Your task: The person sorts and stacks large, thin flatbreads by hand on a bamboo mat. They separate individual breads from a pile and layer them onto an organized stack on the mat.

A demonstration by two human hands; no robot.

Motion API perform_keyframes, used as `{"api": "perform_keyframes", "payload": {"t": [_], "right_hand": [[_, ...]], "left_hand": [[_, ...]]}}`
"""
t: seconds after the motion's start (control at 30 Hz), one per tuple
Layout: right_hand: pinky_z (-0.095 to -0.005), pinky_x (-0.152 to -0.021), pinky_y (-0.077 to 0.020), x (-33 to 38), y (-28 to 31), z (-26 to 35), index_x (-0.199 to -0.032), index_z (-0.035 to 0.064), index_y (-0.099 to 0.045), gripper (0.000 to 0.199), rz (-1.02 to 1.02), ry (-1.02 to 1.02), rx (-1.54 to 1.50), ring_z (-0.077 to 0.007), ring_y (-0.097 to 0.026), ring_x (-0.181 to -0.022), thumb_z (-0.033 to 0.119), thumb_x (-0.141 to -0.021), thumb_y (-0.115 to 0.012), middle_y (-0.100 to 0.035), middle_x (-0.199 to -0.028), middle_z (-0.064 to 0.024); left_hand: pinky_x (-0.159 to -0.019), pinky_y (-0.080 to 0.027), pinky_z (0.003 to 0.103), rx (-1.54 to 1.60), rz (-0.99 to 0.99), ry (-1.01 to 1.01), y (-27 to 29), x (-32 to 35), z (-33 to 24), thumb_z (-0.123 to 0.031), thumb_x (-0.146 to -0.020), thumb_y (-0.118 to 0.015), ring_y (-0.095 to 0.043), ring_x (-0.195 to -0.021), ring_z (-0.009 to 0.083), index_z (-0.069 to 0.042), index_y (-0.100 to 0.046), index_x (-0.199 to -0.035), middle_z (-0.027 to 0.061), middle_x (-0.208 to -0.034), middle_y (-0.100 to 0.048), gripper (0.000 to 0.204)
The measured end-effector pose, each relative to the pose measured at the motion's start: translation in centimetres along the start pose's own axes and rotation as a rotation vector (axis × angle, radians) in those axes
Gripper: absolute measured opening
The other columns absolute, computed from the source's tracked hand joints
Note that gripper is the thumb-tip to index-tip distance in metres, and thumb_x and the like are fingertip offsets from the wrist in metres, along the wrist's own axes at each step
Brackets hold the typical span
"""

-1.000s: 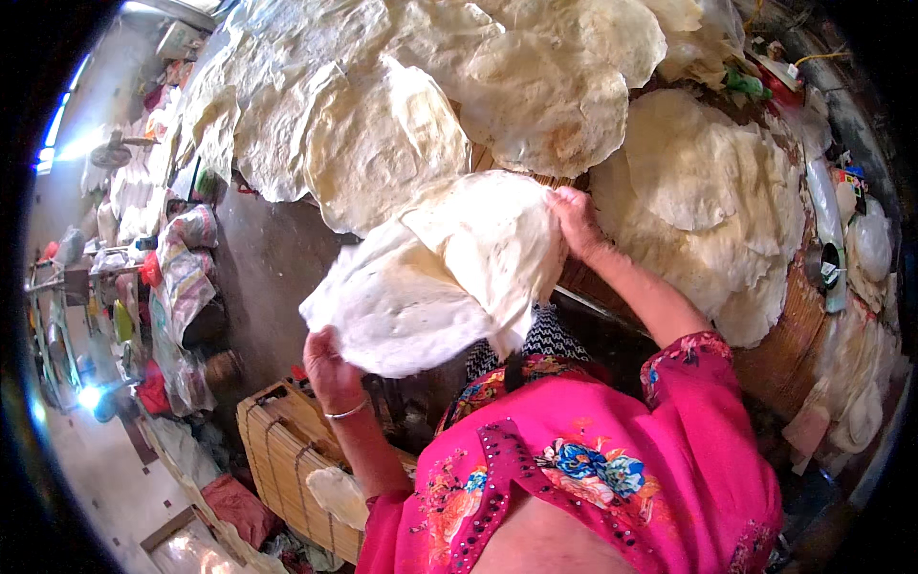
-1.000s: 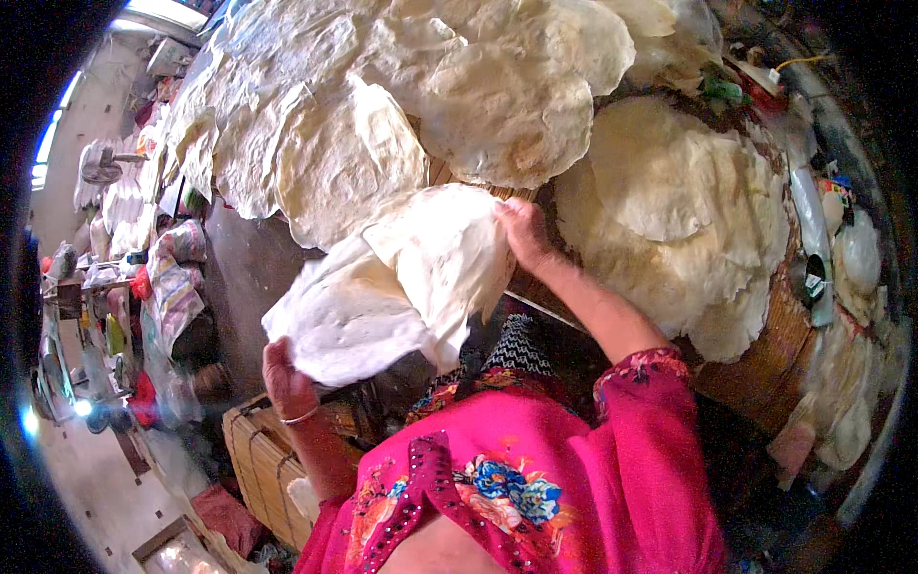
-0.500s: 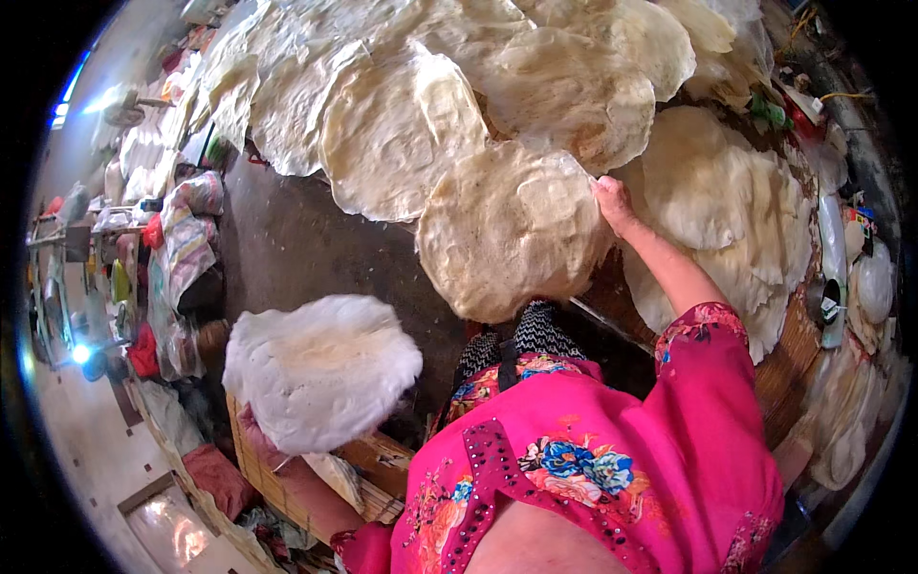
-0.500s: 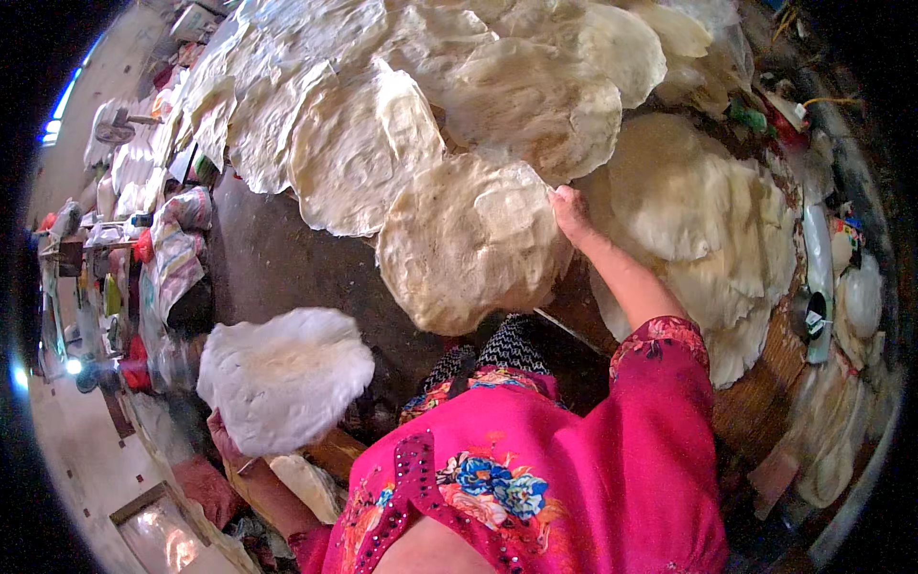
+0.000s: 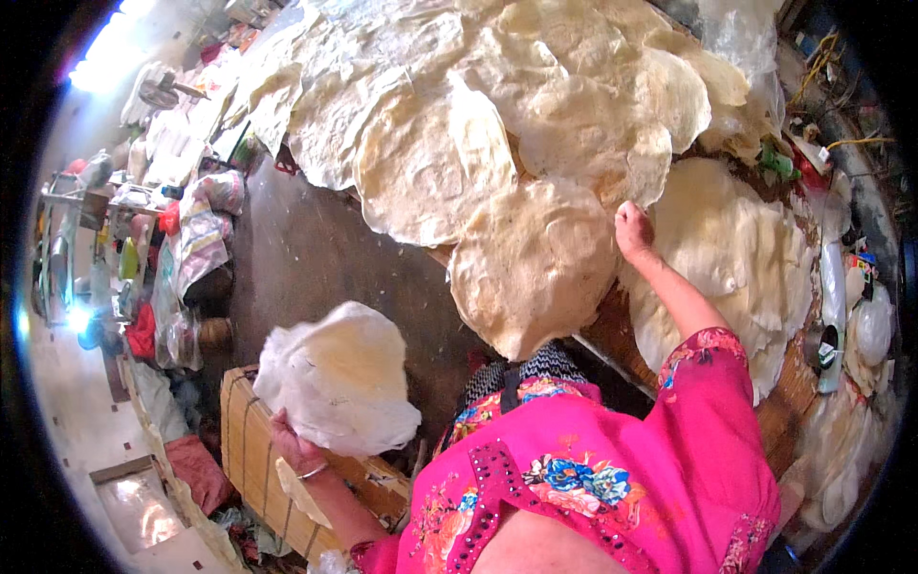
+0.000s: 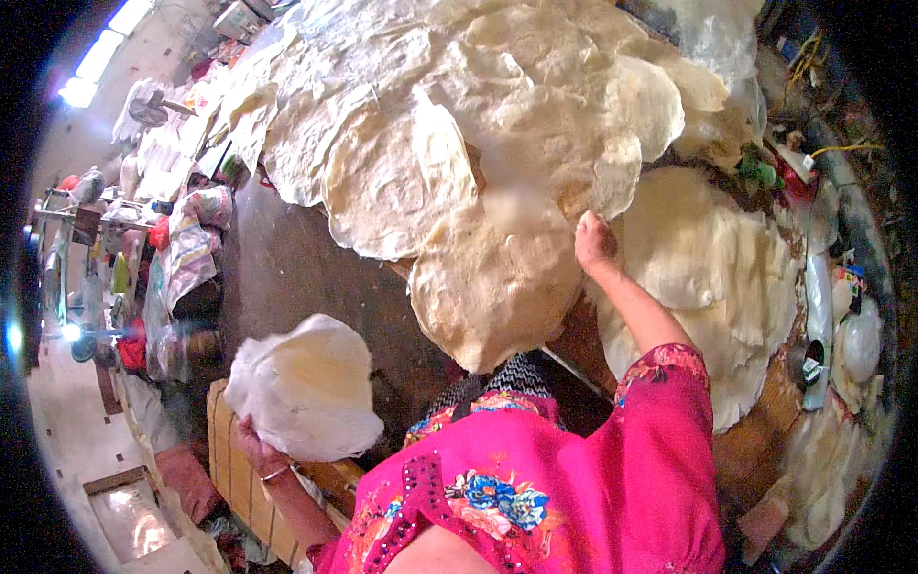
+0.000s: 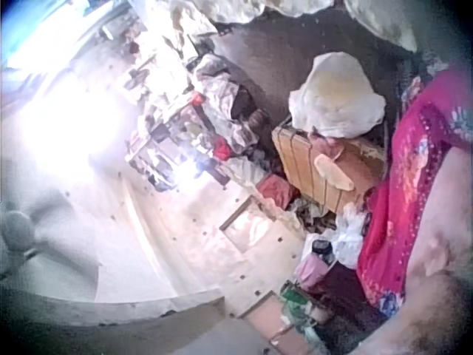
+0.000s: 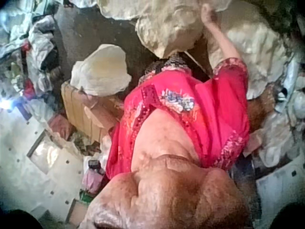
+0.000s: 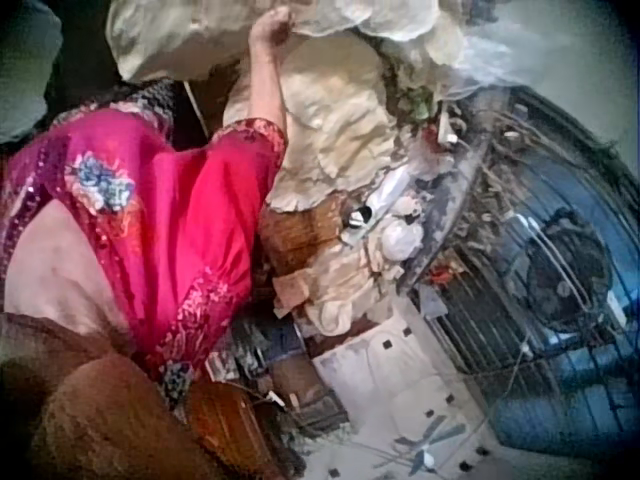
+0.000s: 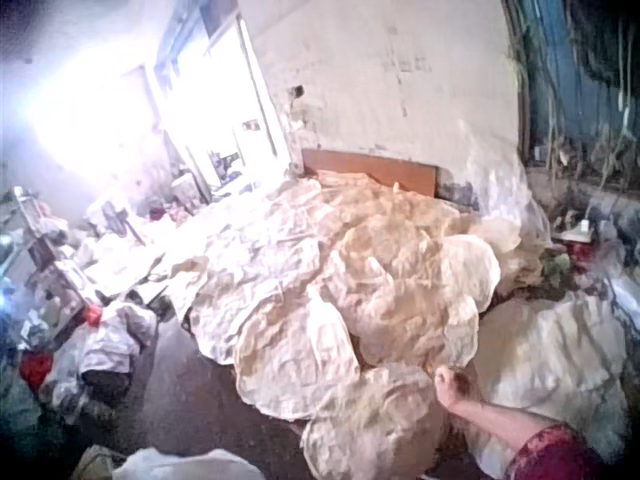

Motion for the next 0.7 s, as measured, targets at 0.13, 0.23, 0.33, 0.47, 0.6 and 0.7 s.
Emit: {"api": "perform_keyframes", "payload": {"t": [0.13,0.23,0.33,0.47,0.6,0.7], "right_hand": [[-0.0377,-0.066,-0.0434,-2.5,-1.7,7.8,-0.076,0.0071,-0.053,0.007,-0.147,0.286,-0.308,-0.0300,-0.054,-0.073,0.004,-0.071,-0.050,-0.055,-0.072,-0.0121],[-0.0393,-0.067,-0.0455,-4.9,-5.3,13.1,-0.081,0.0069,-0.055,0.010,-0.052,0.337,-0.214,-0.0312,-0.056,-0.076,0.007,-0.072,-0.050,-0.058,-0.081,-0.0147],[-0.0398,-0.067,-0.0458,-7.5,-8.1,16.4,-0.090,0.0053,-0.053,0.018,-0.039,0.287,-0.177,-0.0318,-0.056,-0.078,0.009,-0.072,-0.050,-0.059,-0.084,-0.0162],[-0.0396,-0.071,-0.0459,-10.9,-7.6,19.3,-0.104,0.0045,-0.048,0.040,0.081,0.001,-0.270,-0.0321,-0.057,-0.082,0.019,-0.067,-0.056,-0.059,-0.088,-0.0176],[-0.0375,-0.061,-0.0435,-14.2,-11.0,19.8,-0.069,0.0040,-0.055,0.020,0.194,-0.063,-0.258,-0.0304,-0.056,-0.067,0.023,-0.065,-0.059,-0.057,-0.070,-0.0167],[-0.0401,-0.056,-0.0396,-13.5,-8.8,25.0,-0.064,0.0027,-0.050,0.020,0.027,0.156,-0.354,-0.0303,-0.051,-0.058,0.022,-0.067,-0.056,-0.052,-0.063,-0.0178]], "left_hand": [[-0.096,-0.036,0.045,0.048,-0.077,-0.024,1.6,0.0,1.3,-0.009,-0.070,-0.047,-0.049,-0.105,0.0327,0.005,-0.046,-0.112,0.0174,-0.112,-0.052,0.044],[-0.096,-0.037,0.044,0.072,-0.174,-0.100,1.0,1.3,2.4,-0.007,-0.069,-0.047,-0.049,-0.104,0.0322,0.006,-0.046,-0.111,0.0171,-0.112,-0.053,0.044],[-0.095,-0.037,0.043,0.104,-0.137,-0.091,2.6,2.5,2.3,-0.007,-0.068,-0.046,-0.049,-0.104,0.0305,0.006,-0.046,-0.110,0.0160,-0.110,-0.053,0.044],[-0.092,-0.039,0.042,0.080,-0.231,-0.177,3.4,4.5,1.6,-0.006,-0.064,-0.047,-0.050,-0.101,0.0300,0.007,-0.048,-0.107,0.0162,-0.107,-0.054,0.045],[-0.090,-0.040,0.042,0.105,-0.293,-0.215,7.8,4.7,1.6,-0.003,-0.061,-0.045,-0.052,-0.097,0.0291,0.007,-0.051,-0.100,0.0149,-0.100,-0.055,0.041],[-0.089,-0.042,0.041,0.059,-0.315,-0.276,6.5,4.5,1.5,-0.003,-0.061,-0.045,-0.053,-0.094,0.0291,0.007,-0.053,-0.095,0.0143,-0.097,-0.056,0.037]]}}
Point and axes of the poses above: each hand's wrist, its own x-axis away from the middle knuckle, its own y-axis out of the back of the hand, z = x × y, the point moved 3 cm from there along -x, towards the middle knuckle
